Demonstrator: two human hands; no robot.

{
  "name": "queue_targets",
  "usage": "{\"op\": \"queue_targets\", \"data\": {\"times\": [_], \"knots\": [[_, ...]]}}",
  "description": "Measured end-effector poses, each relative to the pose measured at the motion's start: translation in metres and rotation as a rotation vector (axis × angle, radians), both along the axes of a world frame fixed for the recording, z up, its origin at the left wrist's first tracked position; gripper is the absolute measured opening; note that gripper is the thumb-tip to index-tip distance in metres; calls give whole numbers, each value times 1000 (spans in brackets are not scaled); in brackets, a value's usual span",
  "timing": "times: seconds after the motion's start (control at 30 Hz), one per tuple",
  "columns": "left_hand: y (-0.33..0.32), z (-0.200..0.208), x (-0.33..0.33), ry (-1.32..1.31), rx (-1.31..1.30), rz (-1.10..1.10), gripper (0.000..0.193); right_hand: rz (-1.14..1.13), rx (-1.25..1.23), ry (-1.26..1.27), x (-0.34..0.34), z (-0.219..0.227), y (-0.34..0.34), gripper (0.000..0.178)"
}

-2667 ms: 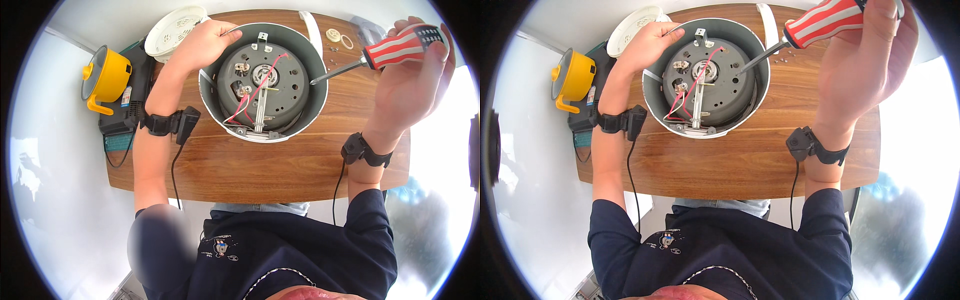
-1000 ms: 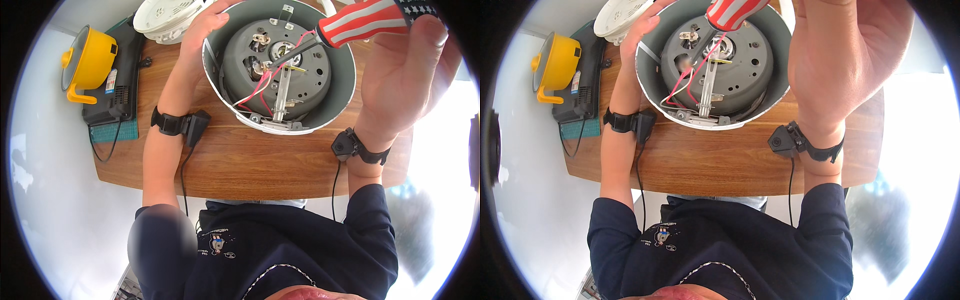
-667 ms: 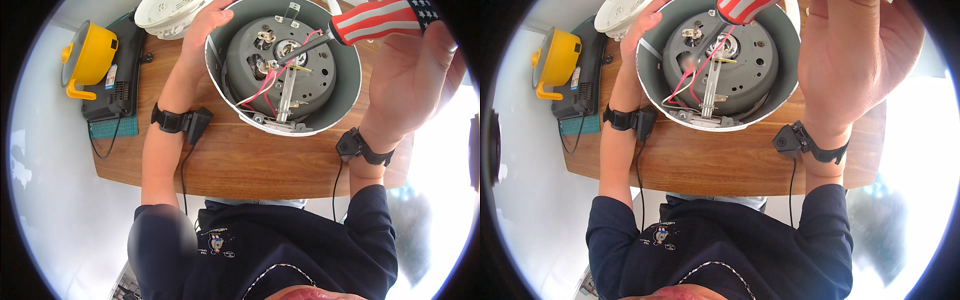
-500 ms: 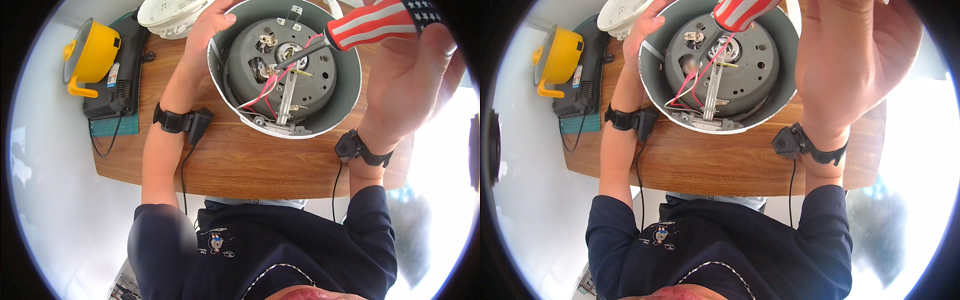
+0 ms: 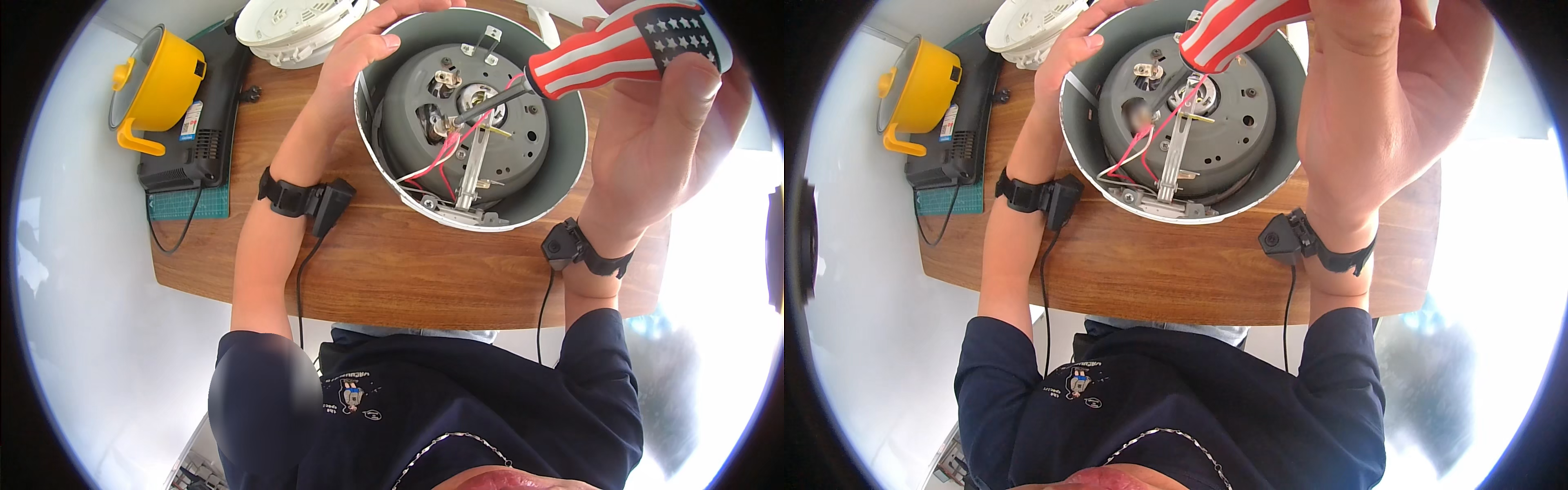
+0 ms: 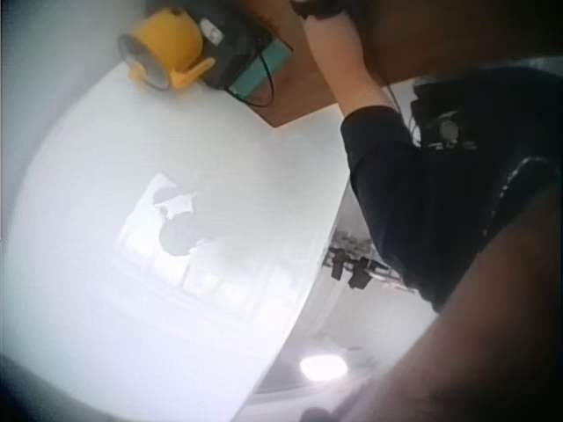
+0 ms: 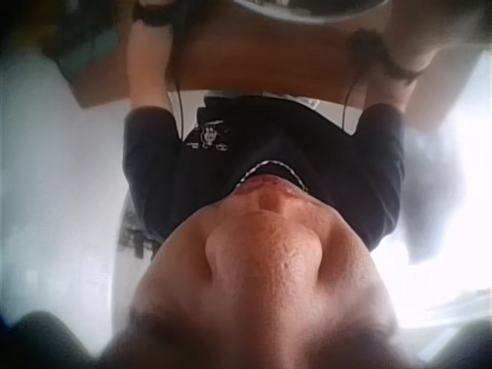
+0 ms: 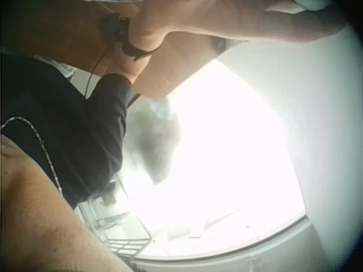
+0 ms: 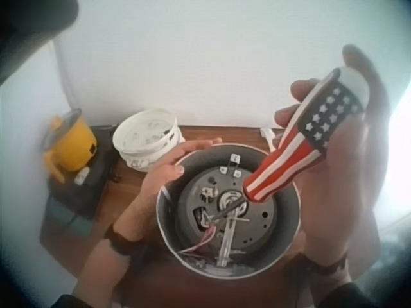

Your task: The person disassembles a white rice cooker on a wooden table. They use a screwdriver to remove screws from the lid and base, then separate the plastic components and expose the internal heating element and wiring.

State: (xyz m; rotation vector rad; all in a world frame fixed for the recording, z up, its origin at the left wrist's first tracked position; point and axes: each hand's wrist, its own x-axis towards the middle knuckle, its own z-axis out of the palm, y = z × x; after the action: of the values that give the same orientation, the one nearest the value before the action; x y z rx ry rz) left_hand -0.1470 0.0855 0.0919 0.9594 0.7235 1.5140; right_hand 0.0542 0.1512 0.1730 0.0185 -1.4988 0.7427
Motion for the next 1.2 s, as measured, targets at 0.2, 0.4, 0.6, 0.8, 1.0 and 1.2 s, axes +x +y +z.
{"op": "queue_targets", "data": {"times": [0.2, 0.4, 0.6, 0.8, 1.0, 1.2], "knots": [[5, -16, -4, -51, 109, -55, 72, 38, -104, -6, 1, 6, -10, 79], [-1, -10, -3, -60, 86, -39, 70, 127, -156, -47, -1, 21, -25, 85], [-5, -3, -6, 175, 114, 72, 61, 307, -105, -95, -4, 26, -6, 87], [-2, -10, -8, 164, 205, 48, 59, 288, -129, -106, -10, 25, -4, 86], [-5, 1, -3, 146, 134, 72, 59, 221, -134, -126, -11, 28, 8, 84], [0, -8, -12, 128, 172, 61, 58, 202, -142, -109, -8, 28, 13, 83]]}}
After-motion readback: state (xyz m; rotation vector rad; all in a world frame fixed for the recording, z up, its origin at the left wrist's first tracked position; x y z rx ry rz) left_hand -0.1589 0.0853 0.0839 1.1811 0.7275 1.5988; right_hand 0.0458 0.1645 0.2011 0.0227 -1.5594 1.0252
